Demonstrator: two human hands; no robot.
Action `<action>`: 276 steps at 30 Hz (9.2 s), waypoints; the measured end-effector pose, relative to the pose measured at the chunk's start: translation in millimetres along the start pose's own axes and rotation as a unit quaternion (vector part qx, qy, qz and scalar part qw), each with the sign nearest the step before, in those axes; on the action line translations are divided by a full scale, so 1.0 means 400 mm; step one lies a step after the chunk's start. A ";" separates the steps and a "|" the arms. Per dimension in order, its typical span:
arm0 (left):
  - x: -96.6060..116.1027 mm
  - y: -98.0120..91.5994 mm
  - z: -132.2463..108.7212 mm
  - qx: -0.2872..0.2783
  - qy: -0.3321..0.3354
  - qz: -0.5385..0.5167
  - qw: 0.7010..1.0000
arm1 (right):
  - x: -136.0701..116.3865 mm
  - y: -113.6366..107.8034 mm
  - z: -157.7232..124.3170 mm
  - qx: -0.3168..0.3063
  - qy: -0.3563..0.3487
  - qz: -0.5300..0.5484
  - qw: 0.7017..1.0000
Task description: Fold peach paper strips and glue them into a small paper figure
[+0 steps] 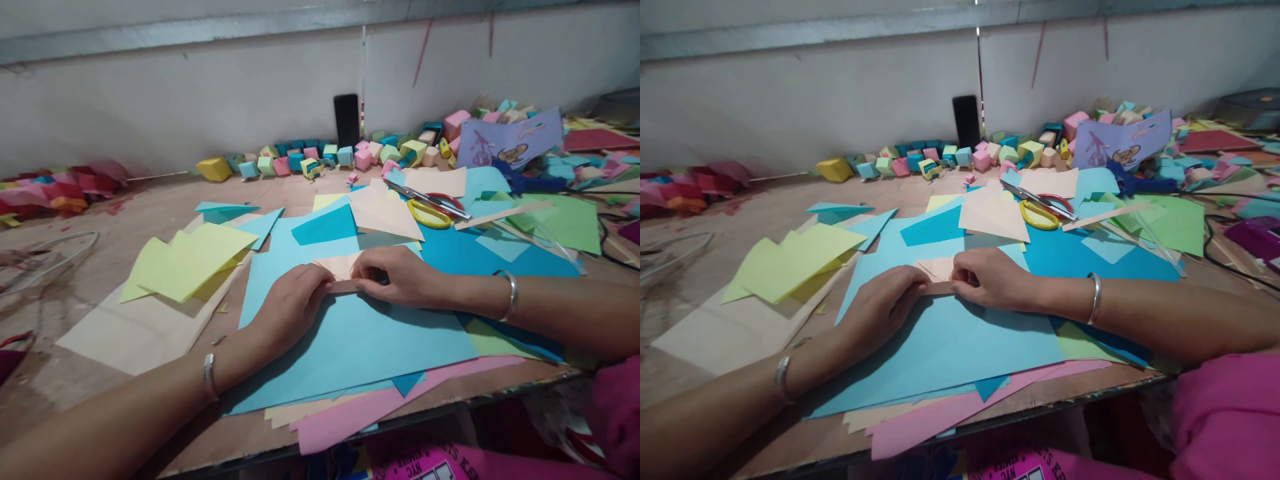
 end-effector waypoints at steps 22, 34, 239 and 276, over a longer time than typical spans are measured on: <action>-0.005 -0.012 0.021 0.016 -0.058 0.008 0.998 | 0.011 0.018 0.005 0.015 0.064 -0.044 0.997; -0.007 -0.013 0.023 0.040 -0.056 0.037 0.997 | 0.014 0.021 0.008 0.036 0.075 -0.013 0.996; 0.097 -0.025 -0.025 -0.170 0.004 -0.277 0.946 | -0.086 -0.053 -0.033 0.294 -0.233 0.026 0.927; 0.075 -0.024 -0.028 0.031 0.066 -0.055 0.996 | -0.101 -0.052 -0.043 0.269 -0.220 0.032 0.937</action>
Point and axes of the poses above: each hand's wrist, its own z-axis towards the middle knuckle, its own y-axis out of the palm, x = y × z, the point moved 1 cm from there along z, towards the middle knuckle, and after that the axes turned 11 degrees about -z, right-handed, at the moved point
